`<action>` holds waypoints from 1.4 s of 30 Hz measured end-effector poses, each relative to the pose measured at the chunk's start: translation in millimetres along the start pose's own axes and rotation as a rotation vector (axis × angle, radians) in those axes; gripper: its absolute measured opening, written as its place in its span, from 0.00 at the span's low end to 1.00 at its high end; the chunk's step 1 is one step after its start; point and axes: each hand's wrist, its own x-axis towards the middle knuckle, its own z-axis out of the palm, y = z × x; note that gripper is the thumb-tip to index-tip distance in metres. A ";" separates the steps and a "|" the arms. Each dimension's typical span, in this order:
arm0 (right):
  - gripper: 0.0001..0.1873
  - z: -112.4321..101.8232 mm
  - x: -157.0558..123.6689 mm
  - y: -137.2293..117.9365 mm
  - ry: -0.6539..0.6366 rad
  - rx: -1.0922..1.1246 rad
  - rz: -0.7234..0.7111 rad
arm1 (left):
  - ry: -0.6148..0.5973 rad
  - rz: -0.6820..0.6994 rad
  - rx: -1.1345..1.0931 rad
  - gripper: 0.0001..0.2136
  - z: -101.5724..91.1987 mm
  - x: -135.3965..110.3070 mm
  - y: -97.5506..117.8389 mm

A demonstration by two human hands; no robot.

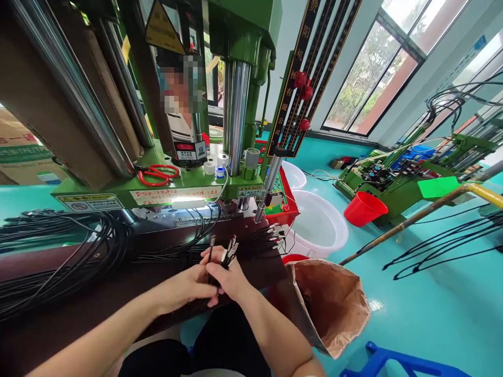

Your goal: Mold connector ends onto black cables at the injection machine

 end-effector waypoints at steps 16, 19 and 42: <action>0.23 -50.0 25.4 -58.9 -0.302 -0.466 0.143 | 0.235 -0.102 -0.164 0.18 30.9 32.7 -16.4; 0.22 -46.0 23.0 -44.2 -0.304 -0.529 0.183 | 0.109 -0.194 -0.280 0.17 33.5 39.3 -16.3; 0.19 -64.3 126.6 -0.7 -0.110 -1.539 0.149 | 0.708 0.184 -0.512 0.14 17.2 53.0 -38.0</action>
